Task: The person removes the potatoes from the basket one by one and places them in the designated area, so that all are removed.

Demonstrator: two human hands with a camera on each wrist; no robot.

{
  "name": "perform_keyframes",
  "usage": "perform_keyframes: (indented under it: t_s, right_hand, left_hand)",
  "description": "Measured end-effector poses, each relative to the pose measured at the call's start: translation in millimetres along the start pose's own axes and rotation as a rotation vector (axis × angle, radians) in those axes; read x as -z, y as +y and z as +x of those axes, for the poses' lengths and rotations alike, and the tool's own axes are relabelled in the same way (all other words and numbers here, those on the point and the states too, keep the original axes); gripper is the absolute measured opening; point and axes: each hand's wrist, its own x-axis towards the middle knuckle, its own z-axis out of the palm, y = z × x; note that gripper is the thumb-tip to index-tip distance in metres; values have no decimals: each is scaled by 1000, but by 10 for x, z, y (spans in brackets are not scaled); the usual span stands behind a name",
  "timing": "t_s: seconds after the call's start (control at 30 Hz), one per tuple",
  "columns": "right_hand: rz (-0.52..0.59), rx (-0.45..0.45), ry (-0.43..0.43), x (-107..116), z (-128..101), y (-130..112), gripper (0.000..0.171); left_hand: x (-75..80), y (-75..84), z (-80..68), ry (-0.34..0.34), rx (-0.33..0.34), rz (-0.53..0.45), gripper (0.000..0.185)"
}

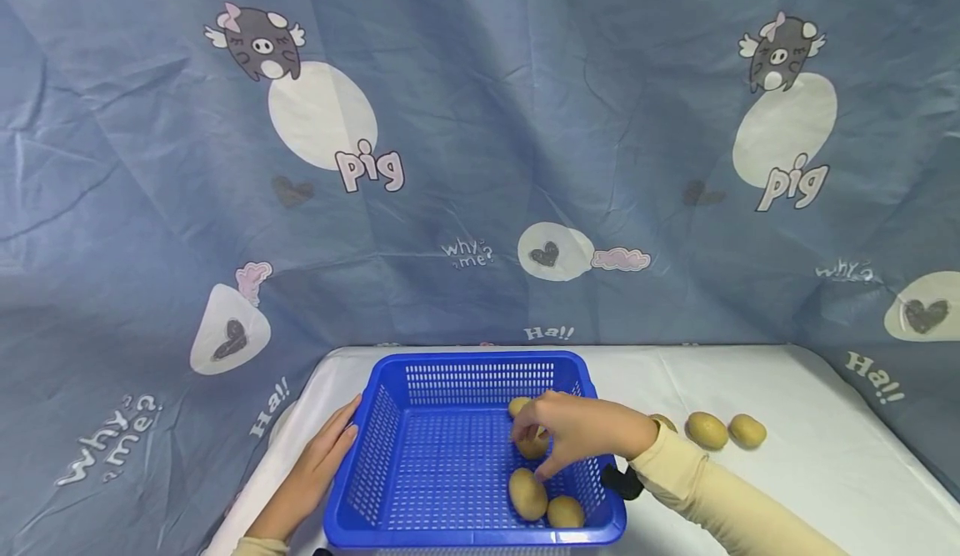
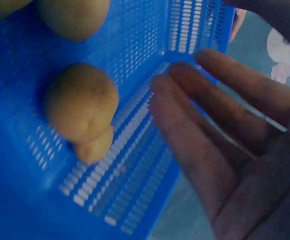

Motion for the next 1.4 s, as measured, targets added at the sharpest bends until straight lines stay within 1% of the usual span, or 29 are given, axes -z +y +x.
perform_keyframes:
  t_s: [0.17,0.33,0.43,0.47,0.57,0.7,0.77,0.87,1.0,1.1,1.23,1.4]
  right_hand:
    - [-49,-5,-45,-65,103,-66,47]
    - [-96,-49,-106,-147,174,-121,50]
    - [-86,-83,-138,-196,203,-131,51]
    - [-84,-94,-146,-212,209,-133,50]
    - [-68,-116,-177,-267,227,-130,37]
    - [-87,-149,-198,-331,243,-135,29]
    - [-113,-170,-195,-349,247,-144,33]
    - [-128,-194,-196,-359,257,-156,38]
    - [-175,-185,-187,-378,274,-169,41]
    - [-209,-167,-177,-413,285,-176,42]
    - [-253,-157,-182,-466,296,-184,45]
    - [-315,-146,-200,-511,309,-184,47]
  left_hand:
    - [3,10,16,6,-19,2,51]
    - [8,24,19,3,-12,9,52]
    - [9,23,20,-11,-6,-6,52]
    - [9,22,24,-8,-17,-7,52]
    - [5,18,30,0,-44,-23,51]
    - [0,7,34,16,-79,-44,51]
    - [4,-2,33,11,-90,-60,52]
    - [25,-24,27,-16,-106,-89,55]
    - [63,-45,6,-60,-85,-95,59]
    - [81,-47,-12,-79,-72,-86,62]
    - [86,-43,-25,-80,-75,-74,64]
    - [84,-43,-27,-82,-66,-90,65]
